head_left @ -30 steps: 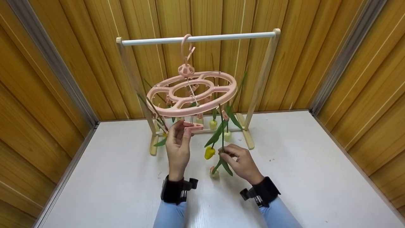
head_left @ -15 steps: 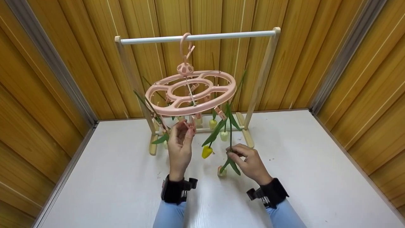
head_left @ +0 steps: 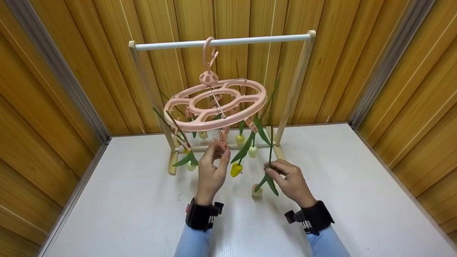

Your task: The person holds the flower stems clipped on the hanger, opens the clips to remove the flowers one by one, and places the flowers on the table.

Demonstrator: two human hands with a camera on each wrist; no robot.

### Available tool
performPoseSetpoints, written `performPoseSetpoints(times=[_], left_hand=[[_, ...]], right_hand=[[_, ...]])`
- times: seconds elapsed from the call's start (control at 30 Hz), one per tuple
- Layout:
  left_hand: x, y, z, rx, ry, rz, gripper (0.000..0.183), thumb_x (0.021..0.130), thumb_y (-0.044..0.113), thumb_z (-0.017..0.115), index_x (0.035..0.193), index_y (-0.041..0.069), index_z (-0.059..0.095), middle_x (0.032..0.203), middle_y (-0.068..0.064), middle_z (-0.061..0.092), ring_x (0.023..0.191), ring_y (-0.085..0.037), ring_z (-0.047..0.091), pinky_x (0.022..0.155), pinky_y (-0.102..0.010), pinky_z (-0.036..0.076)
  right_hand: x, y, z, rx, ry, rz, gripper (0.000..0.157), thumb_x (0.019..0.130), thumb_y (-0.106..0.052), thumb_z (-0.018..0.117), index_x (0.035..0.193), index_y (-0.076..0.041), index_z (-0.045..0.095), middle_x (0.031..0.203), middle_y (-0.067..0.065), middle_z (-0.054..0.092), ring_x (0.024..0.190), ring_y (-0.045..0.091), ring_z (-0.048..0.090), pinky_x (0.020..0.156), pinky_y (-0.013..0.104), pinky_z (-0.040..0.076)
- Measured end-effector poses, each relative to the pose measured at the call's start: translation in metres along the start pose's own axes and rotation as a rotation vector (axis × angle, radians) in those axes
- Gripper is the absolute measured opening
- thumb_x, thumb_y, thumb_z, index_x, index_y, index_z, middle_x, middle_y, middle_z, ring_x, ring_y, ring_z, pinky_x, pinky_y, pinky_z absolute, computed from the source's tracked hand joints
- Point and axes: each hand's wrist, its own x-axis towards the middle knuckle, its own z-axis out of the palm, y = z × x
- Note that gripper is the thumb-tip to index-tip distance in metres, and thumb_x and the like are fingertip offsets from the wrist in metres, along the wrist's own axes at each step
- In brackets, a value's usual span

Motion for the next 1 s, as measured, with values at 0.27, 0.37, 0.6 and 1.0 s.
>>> performPoseSetpoints(times=[0.27,0.37,0.6,1.0], left_hand=[[-0.006,0.0,0.01,0.059,-0.043,-0.064,0.016,0.101,0.011,0.067,0.113,0.0,0.068,0.101,-0.008,0.072,0.091,-0.019,0.068,0.08,-0.032,0.057],[-0.007,-0.001,0.012,0.08,-0.061,-0.07,0.018,0.1,0.01,0.067,0.114,0.0,0.068,0.102,-0.009,0.072,0.092,-0.019,0.069,0.08,-0.032,0.057],[-0.008,0.001,0.016,0.106,-0.084,-0.054,0.016,0.101,0.011,0.066,0.113,0.001,0.068,0.103,-0.01,0.074,0.093,-0.019,0.07,0.08,-0.033,0.058],[-0.01,0.002,0.024,0.096,-0.117,-0.012,0.021,0.101,0.009,0.065,0.119,-0.001,0.068,0.106,-0.014,0.072,0.094,-0.02,0.069,0.079,-0.032,0.058]], right_hand=[[0.001,0.002,-0.012,0.01,0.049,0.02,0.02,0.09,0.011,0.07,0.103,-0.002,0.077,0.098,0.012,0.075,0.089,0.005,0.068,0.078,0.011,0.053],[0.001,0.002,-0.017,0.001,0.063,0.039,0.018,0.091,0.01,0.069,0.104,-0.002,0.077,0.097,0.011,0.075,0.087,0.004,0.067,0.077,0.011,0.053],[0.002,0.004,-0.029,0.0,0.074,0.048,0.015,0.094,0.008,0.068,0.105,0.003,0.076,0.096,0.013,0.074,0.084,0.005,0.066,0.078,0.013,0.053],[0.002,0.005,-0.043,-0.026,0.078,0.075,0.019,0.094,0.007,0.068,0.109,-0.001,0.077,0.098,0.011,0.07,0.088,0.004,0.067,0.078,0.012,0.054]])
